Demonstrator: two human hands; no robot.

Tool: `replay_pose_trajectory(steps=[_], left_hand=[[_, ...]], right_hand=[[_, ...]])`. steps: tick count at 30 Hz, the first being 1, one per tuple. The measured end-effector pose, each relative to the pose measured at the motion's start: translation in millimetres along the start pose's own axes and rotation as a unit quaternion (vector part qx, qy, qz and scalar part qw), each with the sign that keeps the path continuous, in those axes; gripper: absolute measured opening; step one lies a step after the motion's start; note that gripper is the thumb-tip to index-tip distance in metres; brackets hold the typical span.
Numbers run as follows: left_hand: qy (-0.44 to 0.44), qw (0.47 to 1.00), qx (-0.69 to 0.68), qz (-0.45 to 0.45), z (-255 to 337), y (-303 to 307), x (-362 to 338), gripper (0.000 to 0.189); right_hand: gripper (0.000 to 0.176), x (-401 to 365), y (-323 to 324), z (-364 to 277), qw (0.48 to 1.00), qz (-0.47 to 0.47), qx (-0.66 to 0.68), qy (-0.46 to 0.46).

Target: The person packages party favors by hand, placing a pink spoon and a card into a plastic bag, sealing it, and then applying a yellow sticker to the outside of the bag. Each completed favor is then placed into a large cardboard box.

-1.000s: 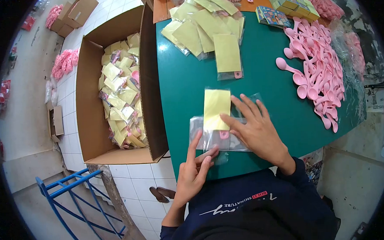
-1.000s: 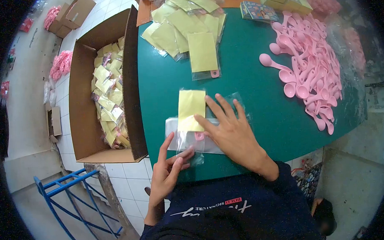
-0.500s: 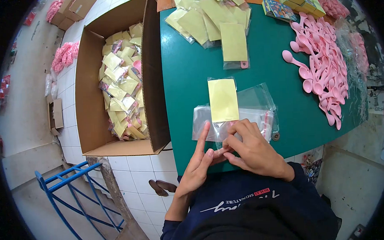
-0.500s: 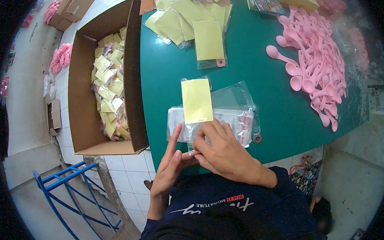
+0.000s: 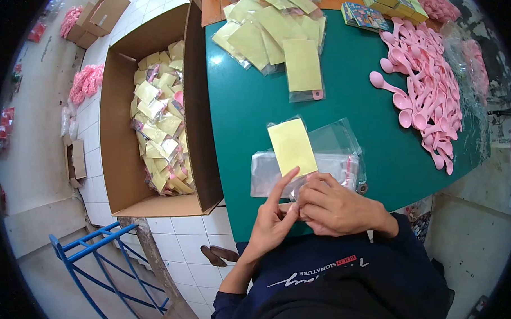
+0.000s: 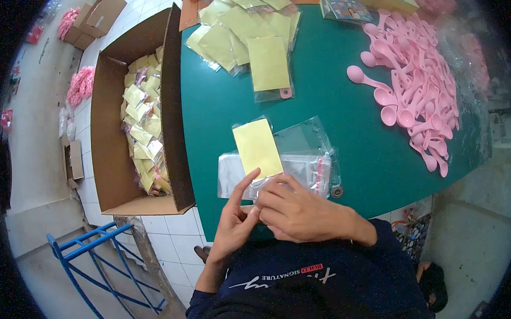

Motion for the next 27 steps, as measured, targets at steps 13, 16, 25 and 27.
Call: replay_pose_trajectory(steps=[13,16,25,27], left_hand=[[0.061,0.995,-0.021,-0.074,-4,-17,-1,0.031],[0.046,0.996,-0.017,-0.069,-3,-18,2,0.027],[0.018,0.984,-0.100,-0.148,16,-21,-15,0.023],[0.061,0.987,-0.093,-0.116,9,-5,-20,0.026]], right_hand=[[0.023,-260,349,219,0.686,0.087,-0.444,-0.570],[0.030,-198,273,137,0.775,0.205,-0.373,-0.467],[0.032,-47,25,43,0.972,0.166,-0.044,-0.162],[0.024,-48,31,46,0.966,0.194,0.019,-0.169]])
Point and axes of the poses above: each hand's wrist, its own x-axis towards the middle knuckle, its own y-axis out of the back of the hand, z = x × y, the point moved 10 cm from there along x, towards the middle knuckle, and after that the axes turned 4 degrees about z, right-handed, at the moved point
